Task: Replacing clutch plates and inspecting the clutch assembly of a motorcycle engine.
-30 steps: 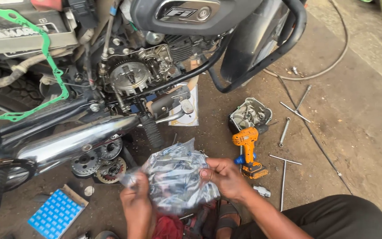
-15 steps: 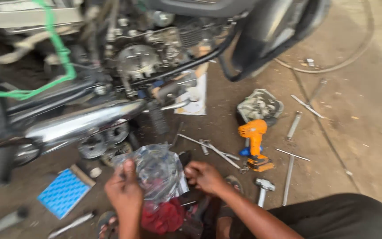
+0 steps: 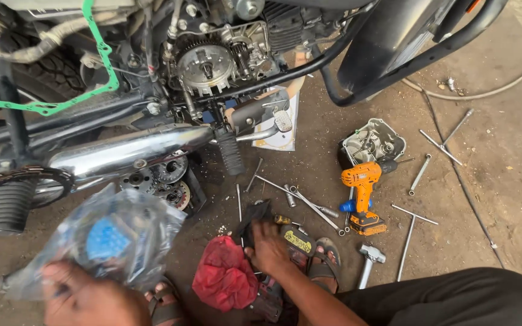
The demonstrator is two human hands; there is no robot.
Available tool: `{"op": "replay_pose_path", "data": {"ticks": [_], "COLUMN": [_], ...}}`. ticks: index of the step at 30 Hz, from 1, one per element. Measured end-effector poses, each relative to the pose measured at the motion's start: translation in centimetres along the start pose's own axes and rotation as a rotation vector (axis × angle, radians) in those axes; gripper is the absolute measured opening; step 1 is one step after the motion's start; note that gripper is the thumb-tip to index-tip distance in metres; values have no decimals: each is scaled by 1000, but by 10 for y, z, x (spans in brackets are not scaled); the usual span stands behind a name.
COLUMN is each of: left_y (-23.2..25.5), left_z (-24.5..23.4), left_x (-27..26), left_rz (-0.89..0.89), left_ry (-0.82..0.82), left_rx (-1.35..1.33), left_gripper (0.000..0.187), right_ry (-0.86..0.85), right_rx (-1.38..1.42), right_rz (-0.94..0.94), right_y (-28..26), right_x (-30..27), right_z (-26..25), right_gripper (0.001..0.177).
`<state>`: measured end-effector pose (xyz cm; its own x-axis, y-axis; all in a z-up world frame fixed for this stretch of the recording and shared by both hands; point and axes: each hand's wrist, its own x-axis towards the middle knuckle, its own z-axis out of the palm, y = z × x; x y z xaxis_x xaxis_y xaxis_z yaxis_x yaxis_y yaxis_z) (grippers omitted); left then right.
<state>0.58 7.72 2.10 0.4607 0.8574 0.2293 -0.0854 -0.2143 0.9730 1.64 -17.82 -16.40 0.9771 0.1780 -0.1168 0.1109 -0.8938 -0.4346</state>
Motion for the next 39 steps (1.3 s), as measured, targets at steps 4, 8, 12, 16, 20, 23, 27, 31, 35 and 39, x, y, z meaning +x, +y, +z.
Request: {"op": "replay_pose_path", "data": {"ticks": [4,8,12,16,20,23,27,31,35,39], "left_y": [-29,-65,-67,-65,-71,-60,-16,-2,28,40], "left_z": [0,15,30,40,46,52,58,61,59,54], "left_x": [-6,-24,-43,-52,-53,-56,-53,-61,-67,-70], "left_rz": [-82,-142,-377,-263,-320,-254,-319,55,-119,-36], "left_ry": [-61,-84,-285,-493,-556,-590,-748,-846,-1027,-1149], "left_rx": [-392,-189,-124,-41,80,-15,185,-110,109,-55], "left_gripper": [39,36,33,38,42,41,38,32,32,32], "right_ry": [-453,157,-42,-129,-260,-323,-389,-321,-285,-8], "right_rx": [551,77,-301,-399,-419,-296,-4,187,176,109], "right_rz": [246,276,359,275,225,201,-9,-414,-481,-695], "right_y": [56,79,146,182,117,88,38,-46,-89,-101], "right_x": [20,43,68,88,87,91,85,35,-16,-37], "right_z": [66,40,55,91,-2,-83,-184,-290,-317,-311], "right_gripper": [34,23,23,23,30,39,34,39,28,25]}}
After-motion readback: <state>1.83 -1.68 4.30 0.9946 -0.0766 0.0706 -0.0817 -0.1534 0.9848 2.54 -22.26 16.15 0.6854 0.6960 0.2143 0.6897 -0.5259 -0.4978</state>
